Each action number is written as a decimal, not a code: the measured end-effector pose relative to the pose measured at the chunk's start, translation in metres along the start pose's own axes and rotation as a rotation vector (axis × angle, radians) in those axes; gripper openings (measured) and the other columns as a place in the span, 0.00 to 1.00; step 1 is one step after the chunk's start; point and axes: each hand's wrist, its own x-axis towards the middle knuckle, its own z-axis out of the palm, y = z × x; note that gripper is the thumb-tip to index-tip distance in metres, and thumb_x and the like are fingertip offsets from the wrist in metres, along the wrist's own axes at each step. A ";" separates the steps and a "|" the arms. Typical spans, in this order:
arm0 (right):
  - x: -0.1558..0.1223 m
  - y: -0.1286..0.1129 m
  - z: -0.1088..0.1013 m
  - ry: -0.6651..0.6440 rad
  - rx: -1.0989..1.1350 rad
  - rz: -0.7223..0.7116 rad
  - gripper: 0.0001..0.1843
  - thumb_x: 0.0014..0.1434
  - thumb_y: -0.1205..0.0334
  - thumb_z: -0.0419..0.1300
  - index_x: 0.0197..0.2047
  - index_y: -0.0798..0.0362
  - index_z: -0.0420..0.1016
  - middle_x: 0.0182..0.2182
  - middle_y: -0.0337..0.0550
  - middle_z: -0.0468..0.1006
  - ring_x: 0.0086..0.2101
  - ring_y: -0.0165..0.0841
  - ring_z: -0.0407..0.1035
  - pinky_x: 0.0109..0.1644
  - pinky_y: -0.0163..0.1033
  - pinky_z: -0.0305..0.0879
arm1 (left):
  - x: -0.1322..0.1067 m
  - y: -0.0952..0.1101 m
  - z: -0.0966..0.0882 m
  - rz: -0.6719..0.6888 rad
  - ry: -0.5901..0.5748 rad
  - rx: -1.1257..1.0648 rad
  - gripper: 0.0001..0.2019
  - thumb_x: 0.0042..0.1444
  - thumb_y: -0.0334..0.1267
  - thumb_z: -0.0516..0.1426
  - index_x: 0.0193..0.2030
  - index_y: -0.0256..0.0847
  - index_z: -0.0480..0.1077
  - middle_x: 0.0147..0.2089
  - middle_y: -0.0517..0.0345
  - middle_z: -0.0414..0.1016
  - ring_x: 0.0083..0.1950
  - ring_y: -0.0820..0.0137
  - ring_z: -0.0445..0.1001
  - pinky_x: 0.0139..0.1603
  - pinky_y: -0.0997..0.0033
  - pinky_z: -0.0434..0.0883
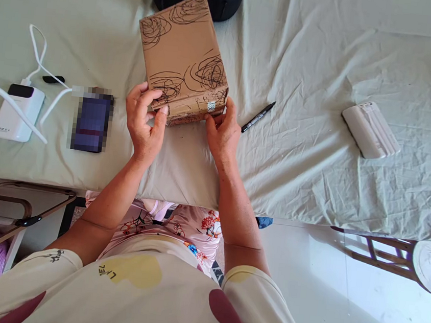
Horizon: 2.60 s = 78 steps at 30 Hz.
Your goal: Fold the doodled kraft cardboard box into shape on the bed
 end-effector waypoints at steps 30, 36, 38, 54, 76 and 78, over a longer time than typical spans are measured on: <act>-0.005 -0.018 -0.003 0.100 0.106 -0.080 0.27 0.69 0.35 0.59 0.59 0.47 0.75 0.27 0.33 0.71 0.29 0.30 0.68 0.38 0.39 0.70 | 0.004 -0.006 -0.003 0.098 0.072 0.097 0.17 0.75 0.55 0.49 0.62 0.52 0.67 0.68 0.49 0.70 0.71 0.59 0.71 0.68 0.54 0.74; -0.002 -0.013 -0.001 0.142 0.135 -0.102 0.22 0.71 0.39 0.59 0.55 0.47 0.75 0.26 0.31 0.70 0.28 0.28 0.68 0.36 0.37 0.68 | 0.003 -0.010 -0.002 0.079 0.070 0.059 0.18 0.76 0.56 0.48 0.60 0.52 0.68 0.68 0.50 0.70 0.71 0.59 0.72 0.68 0.55 0.74; -0.002 -0.013 0.000 0.156 0.131 -0.108 0.21 0.71 0.40 0.59 0.54 0.48 0.75 0.25 0.31 0.70 0.27 0.27 0.67 0.36 0.36 0.67 | 0.003 -0.010 -0.002 0.065 0.060 0.038 0.18 0.76 0.57 0.48 0.60 0.52 0.68 0.68 0.50 0.70 0.72 0.58 0.71 0.69 0.53 0.74; -0.003 -0.017 -0.001 0.191 0.188 -0.136 0.21 0.69 0.37 0.60 0.44 0.47 0.74 0.27 0.33 0.71 0.28 0.28 0.66 0.37 0.39 0.71 | 0.003 -0.011 -0.005 0.045 0.065 0.099 0.17 0.77 0.53 0.47 0.60 0.51 0.70 0.67 0.50 0.72 0.72 0.60 0.72 0.72 0.53 0.73; -0.009 -0.037 -0.002 -0.002 0.107 -0.246 0.28 0.70 0.32 0.54 0.60 0.40 0.78 0.49 0.48 0.77 0.44 0.38 0.76 0.50 0.49 0.81 | 0.006 -0.011 -0.002 0.221 0.040 0.271 0.18 0.74 0.55 0.49 0.54 0.52 0.76 0.66 0.51 0.77 0.78 0.57 0.66 0.83 0.44 0.55; -0.008 -0.037 -0.002 -0.002 0.112 -0.230 0.27 0.70 0.33 0.55 0.60 0.40 0.79 0.49 0.48 0.77 0.45 0.38 0.76 0.50 0.49 0.81 | 0.008 -0.015 -0.002 0.211 0.019 0.242 0.17 0.73 0.55 0.51 0.54 0.52 0.75 0.66 0.51 0.76 0.79 0.56 0.64 0.84 0.42 0.53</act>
